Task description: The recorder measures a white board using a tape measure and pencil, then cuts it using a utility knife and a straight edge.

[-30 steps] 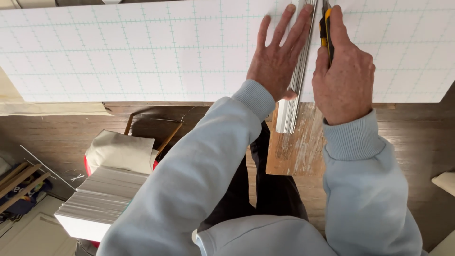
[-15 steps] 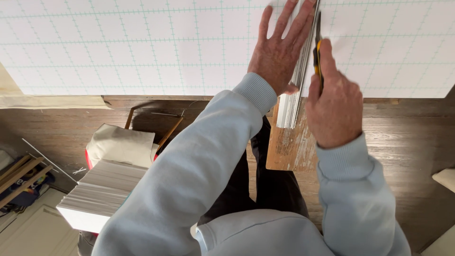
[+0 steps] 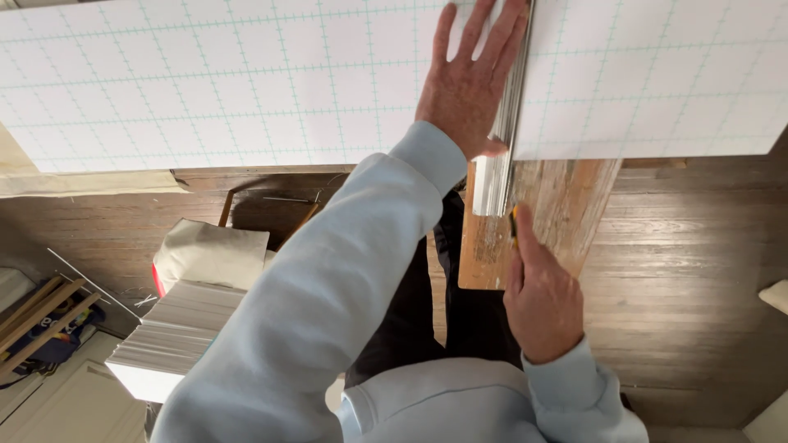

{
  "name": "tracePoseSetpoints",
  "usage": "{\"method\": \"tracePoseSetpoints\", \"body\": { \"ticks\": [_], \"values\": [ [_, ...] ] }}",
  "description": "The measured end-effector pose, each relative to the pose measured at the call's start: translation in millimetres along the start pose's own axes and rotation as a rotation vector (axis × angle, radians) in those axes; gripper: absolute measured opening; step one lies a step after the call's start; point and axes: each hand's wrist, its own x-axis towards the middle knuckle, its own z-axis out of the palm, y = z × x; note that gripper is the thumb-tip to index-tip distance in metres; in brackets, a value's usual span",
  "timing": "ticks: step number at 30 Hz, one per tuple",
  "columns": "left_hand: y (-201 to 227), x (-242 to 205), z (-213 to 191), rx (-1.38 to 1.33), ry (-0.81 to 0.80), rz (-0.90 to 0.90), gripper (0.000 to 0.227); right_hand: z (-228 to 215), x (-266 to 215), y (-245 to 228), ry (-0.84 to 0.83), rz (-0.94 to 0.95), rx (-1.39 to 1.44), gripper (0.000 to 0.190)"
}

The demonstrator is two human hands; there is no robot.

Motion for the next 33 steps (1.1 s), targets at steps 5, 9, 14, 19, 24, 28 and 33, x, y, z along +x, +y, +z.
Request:
{"method": "tracePoseSetpoints", "body": {
  "ticks": [5,9,14,19,24,28,33],
  "values": [
    [-1.3,2.3,0.7,0.02,0.025,0.019,0.159,-35.4,-10.9,-8.4,-0.079,0.15,0.036,0.057],
    [0.6,0.0,-8.8,0.007,-0.012,0.009,0.158,-57.5,33.7,-15.7,0.111,0.008,0.059,0.056],
    [-6.4,-2.3,-16.7,-0.021,-0.036,-0.024,0.159,-49.5,133.1,-17.2,0.231,-0.162,0.011,0.057],
    [-5.7,-0.2,-9.5,-0.001,0.013,-0.014,0.158,-41.1,171.6,-14.6,0.287,-0.258,-0.093,0.058],
    [-3.4,-3.4,-5.9,-0.042,0.009,-0.003,0.16,-44.0,161.4,-27.9,0.197,-0.183,-0.09,0.057],
    [-4.8,0.8,-10.6,-0.045,-0.025,0.012,0.16,-20.9,136.3,-7.8,0.195,-0.196,-0.041,0.056],
    [-1.9,-2.8,-7.0,-0.041,-0.009,0.008,0.159,-16.9,85.2,-14.1,0.135,-0.126,-0.124,0.06]
  ]
}}
